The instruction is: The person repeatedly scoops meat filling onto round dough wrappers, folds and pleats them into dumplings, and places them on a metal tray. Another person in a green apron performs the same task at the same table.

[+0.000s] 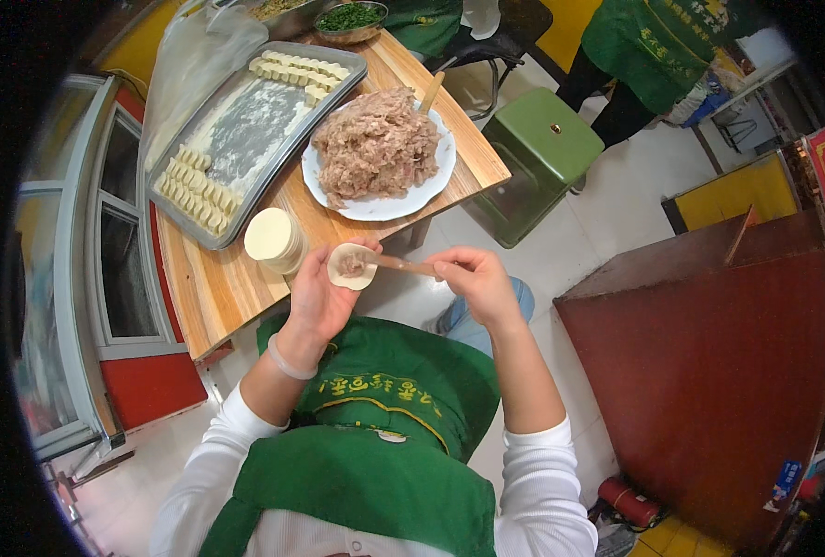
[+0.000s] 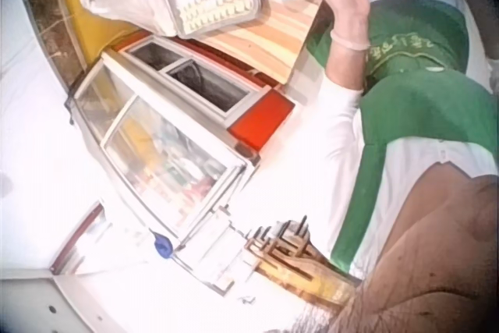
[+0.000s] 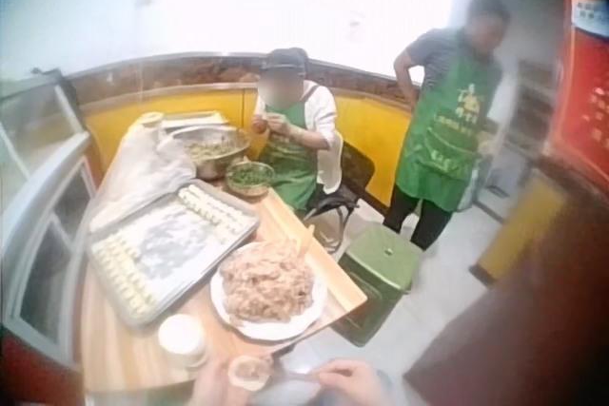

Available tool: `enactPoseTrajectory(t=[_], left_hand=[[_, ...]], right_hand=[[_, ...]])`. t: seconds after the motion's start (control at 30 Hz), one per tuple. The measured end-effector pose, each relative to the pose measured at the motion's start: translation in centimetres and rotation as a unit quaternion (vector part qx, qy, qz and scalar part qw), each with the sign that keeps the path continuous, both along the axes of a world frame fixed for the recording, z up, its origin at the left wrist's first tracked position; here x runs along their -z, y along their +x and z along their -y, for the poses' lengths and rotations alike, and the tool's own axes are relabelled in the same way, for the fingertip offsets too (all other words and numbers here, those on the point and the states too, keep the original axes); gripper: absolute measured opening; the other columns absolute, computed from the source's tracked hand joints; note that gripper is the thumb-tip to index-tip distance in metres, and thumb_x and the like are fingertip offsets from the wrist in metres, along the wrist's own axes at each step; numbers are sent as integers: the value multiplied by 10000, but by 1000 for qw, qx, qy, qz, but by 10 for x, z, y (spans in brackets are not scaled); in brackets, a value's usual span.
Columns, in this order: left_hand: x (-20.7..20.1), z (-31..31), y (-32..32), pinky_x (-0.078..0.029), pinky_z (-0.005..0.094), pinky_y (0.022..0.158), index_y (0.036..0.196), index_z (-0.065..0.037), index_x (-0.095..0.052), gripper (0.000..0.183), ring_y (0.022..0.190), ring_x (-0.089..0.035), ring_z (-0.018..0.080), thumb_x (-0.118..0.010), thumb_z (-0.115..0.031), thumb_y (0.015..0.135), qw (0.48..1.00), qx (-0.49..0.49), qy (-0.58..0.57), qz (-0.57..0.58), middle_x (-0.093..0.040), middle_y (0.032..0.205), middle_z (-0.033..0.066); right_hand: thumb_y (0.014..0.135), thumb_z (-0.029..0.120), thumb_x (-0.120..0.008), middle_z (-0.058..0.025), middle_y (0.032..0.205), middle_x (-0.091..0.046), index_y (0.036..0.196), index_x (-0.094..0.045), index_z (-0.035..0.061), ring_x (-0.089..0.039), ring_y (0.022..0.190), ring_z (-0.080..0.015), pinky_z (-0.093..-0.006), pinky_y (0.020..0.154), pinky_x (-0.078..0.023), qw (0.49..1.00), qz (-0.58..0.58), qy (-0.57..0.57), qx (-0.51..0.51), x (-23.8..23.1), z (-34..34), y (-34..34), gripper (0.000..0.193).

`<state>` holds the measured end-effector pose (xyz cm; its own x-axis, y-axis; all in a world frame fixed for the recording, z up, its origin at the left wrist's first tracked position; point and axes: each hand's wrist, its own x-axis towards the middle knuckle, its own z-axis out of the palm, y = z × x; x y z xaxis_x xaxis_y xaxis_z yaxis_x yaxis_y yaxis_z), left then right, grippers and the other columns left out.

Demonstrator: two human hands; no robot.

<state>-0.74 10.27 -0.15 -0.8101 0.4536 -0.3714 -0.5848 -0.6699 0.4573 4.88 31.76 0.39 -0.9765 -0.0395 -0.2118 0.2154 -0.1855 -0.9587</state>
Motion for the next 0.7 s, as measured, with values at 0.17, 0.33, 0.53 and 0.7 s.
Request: enactPoseTrajectory(t=[0.17,0.33,0.53,0.7], left_hand=[[0,-2,-2,-380,396,1018,1157,110,-469,454,1133,-505,310,-238,-226,957,999,-6,36,2,-548,1152,224],[9,-5,-10,-358,412,1035,1174,114,-435,440,1152,-484,318,-256,-223,956,998,-30,37,32,-523,1176,232],[18,-24,-24,-352,408,1037,1198,71,-410,398,1164,-468,279,-298,-221,951,993,-62,83,57,-493,1224,177],[14,-29,-40,-283,432,1085,1299,59,-328,456,1238,-395,316,-269,-230,951,989,-105,97,39,-424,1321,185]], right_hand=[[842,97,-599,20,738,-579,920,-664,-7,-479,653,-60,-200,574,-368,999,2,54,7,17,5,-3,145],[802,18,-600,-34,767,-569,917,-644,3,-559,692,-138,-250,623,-439,925,-197,298,128,4,-7,-14,124],[717,-25,-583,-99,844,-559,896,-614,31,-578,774,-287,-365,664,-478,722,-363,579,107,-4,-5,-40,190],[711,-35,-544,-96,840,-559,901,-624,43,-577,781,-287,-364,683,-476,777,-363,511,55,-6,11,-33,220]])
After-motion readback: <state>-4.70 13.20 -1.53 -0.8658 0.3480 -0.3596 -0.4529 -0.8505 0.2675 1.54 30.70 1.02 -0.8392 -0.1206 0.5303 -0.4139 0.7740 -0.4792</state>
